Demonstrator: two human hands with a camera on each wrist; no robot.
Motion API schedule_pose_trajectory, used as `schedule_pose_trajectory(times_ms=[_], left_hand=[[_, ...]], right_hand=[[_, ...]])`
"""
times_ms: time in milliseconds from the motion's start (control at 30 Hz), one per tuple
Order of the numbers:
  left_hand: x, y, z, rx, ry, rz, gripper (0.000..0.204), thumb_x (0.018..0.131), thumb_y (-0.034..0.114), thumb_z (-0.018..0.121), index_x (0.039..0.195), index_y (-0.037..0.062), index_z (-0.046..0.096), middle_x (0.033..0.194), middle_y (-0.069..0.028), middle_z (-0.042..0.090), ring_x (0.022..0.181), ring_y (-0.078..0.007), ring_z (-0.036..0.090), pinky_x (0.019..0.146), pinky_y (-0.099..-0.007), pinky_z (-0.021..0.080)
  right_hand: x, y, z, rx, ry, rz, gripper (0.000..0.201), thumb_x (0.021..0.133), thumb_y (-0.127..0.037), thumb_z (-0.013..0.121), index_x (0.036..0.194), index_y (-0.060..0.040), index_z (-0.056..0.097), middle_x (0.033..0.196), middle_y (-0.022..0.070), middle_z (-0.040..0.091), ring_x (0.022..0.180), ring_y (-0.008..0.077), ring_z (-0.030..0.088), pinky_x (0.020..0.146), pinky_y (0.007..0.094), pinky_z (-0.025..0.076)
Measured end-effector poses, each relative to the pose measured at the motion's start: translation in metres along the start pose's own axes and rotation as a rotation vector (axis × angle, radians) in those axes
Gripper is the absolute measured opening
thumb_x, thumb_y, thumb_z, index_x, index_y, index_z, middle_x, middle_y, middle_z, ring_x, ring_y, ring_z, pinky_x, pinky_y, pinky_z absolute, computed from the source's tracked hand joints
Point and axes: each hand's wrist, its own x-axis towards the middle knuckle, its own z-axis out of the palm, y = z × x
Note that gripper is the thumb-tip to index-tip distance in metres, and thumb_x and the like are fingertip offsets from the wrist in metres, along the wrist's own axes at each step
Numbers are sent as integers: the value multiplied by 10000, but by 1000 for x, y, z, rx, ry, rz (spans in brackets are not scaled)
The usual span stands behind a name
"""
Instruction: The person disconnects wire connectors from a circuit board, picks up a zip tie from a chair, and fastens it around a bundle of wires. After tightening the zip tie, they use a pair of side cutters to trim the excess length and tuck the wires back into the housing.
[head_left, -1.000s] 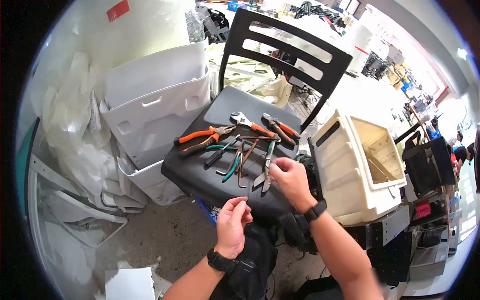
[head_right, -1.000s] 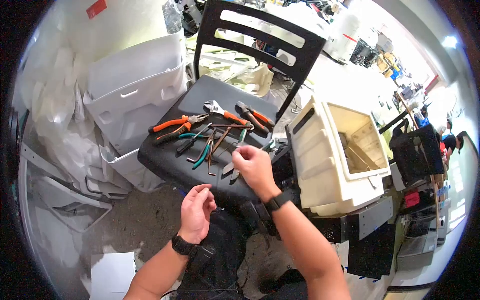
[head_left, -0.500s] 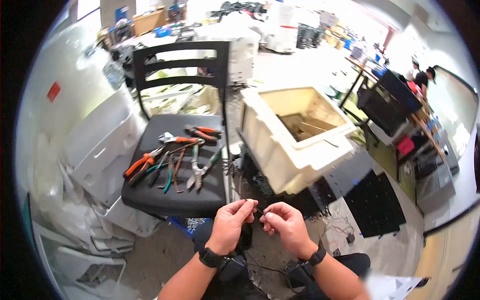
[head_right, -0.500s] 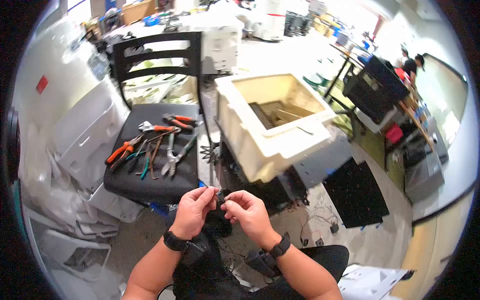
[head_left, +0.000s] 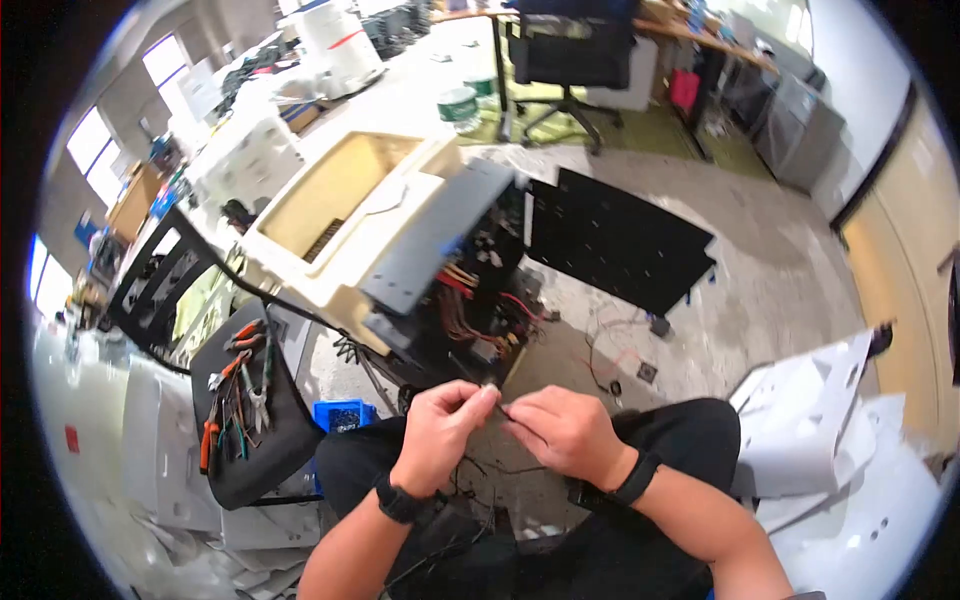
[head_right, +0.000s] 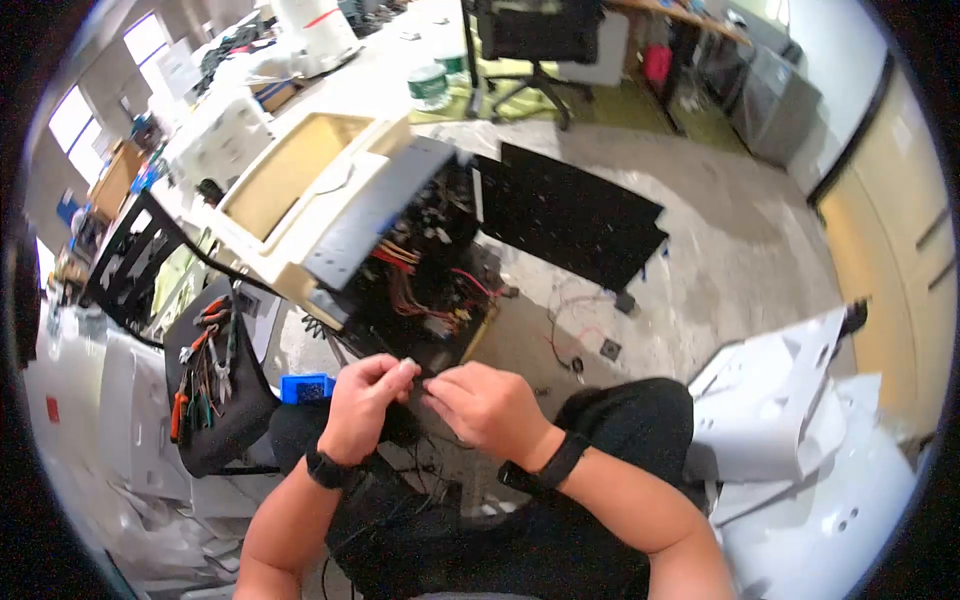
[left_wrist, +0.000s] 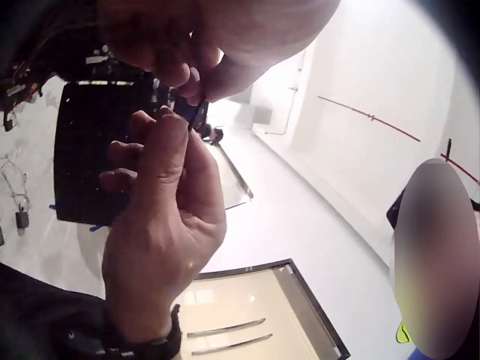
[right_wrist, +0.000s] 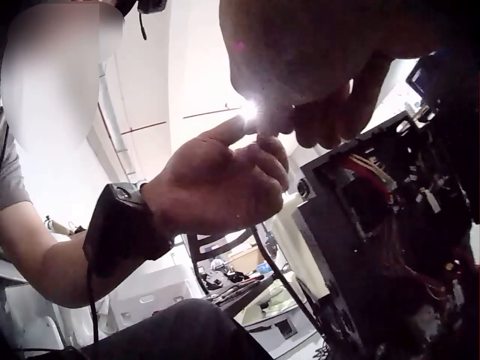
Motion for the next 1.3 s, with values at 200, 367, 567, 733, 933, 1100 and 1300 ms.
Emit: schedule_pose_trajectory(times_ms=[200,367,567,733,933,1100,1300], left_hand=[[64,-43,47,-50,-30,-99,242,892,250,589,858,14,629,670,32,512,614,-57,450,579,-209,353],[101,-68,47,-141,92,-116,259,877,268,618,903,12,643,735,28,562,641,-38,464,575,-191,357],[131,-103,24,-428,131,-150,249,935,266,525,1004,35,589,859,-4,592,752,-80,519,682,-228,412],[142,-106,12,-671,146,-125,220,952,284,481,1001,78,540,804,17,525,708,-103,456,652,-257,381],[148,-107,-2,-661,196,-97,218,952,290,479,984,84,543,779,32,503,670,-92,419,622,-253,361],[153,-120,-9,-645,236,-98,227,957,301,468,965,88,546,729,42,464,651,-83,395,609,-248,344],[154,-120,-10,-679,258,-86,240,965,291,454,950,69,544,716,22,463,636,-92,406,594,-249,356]], right_hand=[[-29,51,3,11,5,319,155,818,-213,598,789,-60,608,694,110,604,652,297,592,568,385,468],[-16,99,43,537,43,799,203,808,-180,567,794,11,636,648,129,628,585,272,615,549,343,469],[15,131,88,847,-123,1020,204,800,-156,567,761,26,649,614,80,629,530,145,587,516,289,467],[41,139,109,1104,-196,1249,179,830,-156,573,832,13,629,688,64,639,533,126,567,483,250,437],[47,141,135,1160,-183,1201,189,834,-177,578,773,-3,619,667,60,631,522,119,556,472,231,423],[49,141,142,1174,-231,1210,210,865,-226,566,787,-39,622,687,32,631,563,74,529,495,212,396],[53,145,148,1148,-265,1119,181,843,-204,581,785,-39,626,683,31,631,558,72,525,495,207,393]])
